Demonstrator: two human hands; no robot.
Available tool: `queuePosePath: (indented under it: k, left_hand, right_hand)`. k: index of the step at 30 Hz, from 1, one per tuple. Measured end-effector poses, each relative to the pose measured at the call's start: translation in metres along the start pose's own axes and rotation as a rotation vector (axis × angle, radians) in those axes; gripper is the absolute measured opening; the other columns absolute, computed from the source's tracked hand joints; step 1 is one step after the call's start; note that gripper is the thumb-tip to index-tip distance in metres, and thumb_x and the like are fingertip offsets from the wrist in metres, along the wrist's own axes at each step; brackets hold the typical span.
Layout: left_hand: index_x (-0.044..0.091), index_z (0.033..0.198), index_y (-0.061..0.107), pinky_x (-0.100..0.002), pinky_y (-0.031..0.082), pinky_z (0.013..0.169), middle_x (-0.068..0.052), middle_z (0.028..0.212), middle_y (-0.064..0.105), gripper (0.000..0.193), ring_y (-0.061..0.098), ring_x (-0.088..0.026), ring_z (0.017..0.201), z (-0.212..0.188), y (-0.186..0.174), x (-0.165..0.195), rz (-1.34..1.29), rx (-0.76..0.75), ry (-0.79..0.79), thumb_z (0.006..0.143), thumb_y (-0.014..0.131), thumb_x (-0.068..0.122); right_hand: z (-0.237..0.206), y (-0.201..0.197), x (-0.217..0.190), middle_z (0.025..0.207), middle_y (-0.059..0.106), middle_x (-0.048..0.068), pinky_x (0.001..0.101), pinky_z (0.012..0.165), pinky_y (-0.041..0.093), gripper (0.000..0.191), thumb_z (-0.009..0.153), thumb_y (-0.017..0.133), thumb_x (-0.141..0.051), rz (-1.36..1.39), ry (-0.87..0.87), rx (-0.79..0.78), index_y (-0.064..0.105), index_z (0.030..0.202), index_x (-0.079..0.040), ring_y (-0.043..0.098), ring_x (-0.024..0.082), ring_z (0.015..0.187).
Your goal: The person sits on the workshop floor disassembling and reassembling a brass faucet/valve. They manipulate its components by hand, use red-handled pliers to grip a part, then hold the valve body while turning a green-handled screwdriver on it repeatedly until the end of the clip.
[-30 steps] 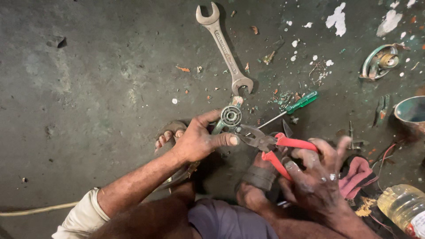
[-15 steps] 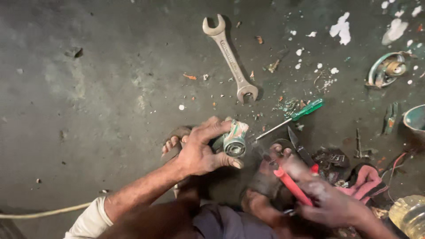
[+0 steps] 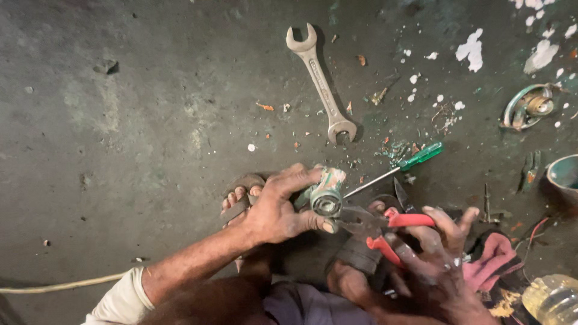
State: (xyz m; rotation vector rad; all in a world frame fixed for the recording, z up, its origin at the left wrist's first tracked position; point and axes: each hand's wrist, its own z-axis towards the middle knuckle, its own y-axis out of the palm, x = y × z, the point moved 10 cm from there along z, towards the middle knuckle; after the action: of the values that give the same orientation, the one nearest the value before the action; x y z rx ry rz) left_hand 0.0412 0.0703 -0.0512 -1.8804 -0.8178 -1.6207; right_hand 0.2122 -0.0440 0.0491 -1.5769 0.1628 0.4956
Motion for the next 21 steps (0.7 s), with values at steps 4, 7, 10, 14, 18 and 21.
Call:
queuePosePath:
  k: [4, 7, 10, 14, 18, 21]
  left_hand:
    - [0.007, 0.138, 0.065, -0.036, 0.052, 0.09, -0.008, 0.105, 0.066, 0.076, 0.062, -0.022, 0.098, 0.002, 0.003, -0.004, -0.101, -0.033, -0.056, 0.075, 0.092, 0.038]
    - [0.007, 0.139, 0.064, -0.036, 0.052, 0.09, -0.009, 0.104, 0.066, 0.078, 0.062, -0.022, 0.098, 0.004, 0.003, -0.004, -0.056, -0.027, -0.041, 0.073, 0.092, 0.038]
    - [0.007, 0.14, 0.064, -0.036, 0.051, 0.092, -0.011, 0.11, 0.066, 0.079, 0.062, -0.023, 0.102, 0.004, 0.003, -0.007, -0.008, -0.04, -0.021, 0.072, 0.093, 0.038]
    - [0.006, 0.141, 0.064, -0.035, 0.051, 0.1, -0.01, 0.118, 0.069, 0.08, 0.065, -0.022, 0.11, 0.005, 0.004, -0.013, -0.049, -0.095, -0.019, 0.073, 0.093, 0.036]
    - [0.005, 0.146, 0.059, -0.033, 0.046, 0.109, -0.006, 0.125, 0.066, 0.082, 0.059, -0.017, 0.121, 0.002, 0.001, -0.032, -0.34, -0.069, -0.208, 0.076, 0.091, 0.032]
    - [0.004, 0.146, 0.058, -0.033, 0.046, 0.11, -0.004, 0.129, 0.067, 0.082, 0.06, -0.014, 0.123, 0.002, -0.002, -0.034, -0.307, -0.043, -0.238, 0.076, 0.091, 0.03]
  right_hand:
    - [-0.013, 0.009, 0.002, 0.12, 0.056, 0.005, 0.0721, 0.115, 0.018, 0.044, 0.07, 0.075, -0.035, -0.036, -0.018, -0.028, 0.07, 0.112, -0.022, 0.047, 0.038, 0.118]
    - [-0.04, 0.032, 0.025, 0.12, 0.056, 0.007, 0.0704, 0.114, 0.021, 0.044, 0.07, 0.074, -0.033, 0.308, 0.097, -0.22, 0.071, 0.111, -0.02, 0.048, 0.038, 0.118]
    - [-0.104, 0.09, 0.047, 0.12, 0.057, 0.009, 0.0688, 0.113, 0.024, 0.043, 0.069, 0.073, -0.031, 1.178, 0.618, -0.808, 0.071, 0.11, -0.017, 0.049, 0.039, 0.119]
    - [-0.118, 0.094, 0.039, 0.121, 0.057, 0.011, 0.0666, 0.112, 0.029, 0.042, 0.069, 0.071, -0.028, 1.642, 0.675, -0.988, 0.072, 0.109, -0.014, 0.049, 0.04, 0.12]
    - [-0.08, 0.09, 0.027, 0.121, 0.057, 0.013, 0.0643, 0.11, 0.033, 0.042, 0.068, 0.07, -0.025, 1.41, 0.453, -0.873, 0.072, 0.107, -0.011, 0.05, 0.041, 0.121]
    - [-0.021, 0.034, 0.027, 0.119, 0.055, 0.016, 0.0686, 0.112, 0.027, 0.047, 0.063, 0.07, -0.026, 0.301, 0.062, -0.223, 0.072, 0.108, -0.011, 0.046, 0.043, 0.122]
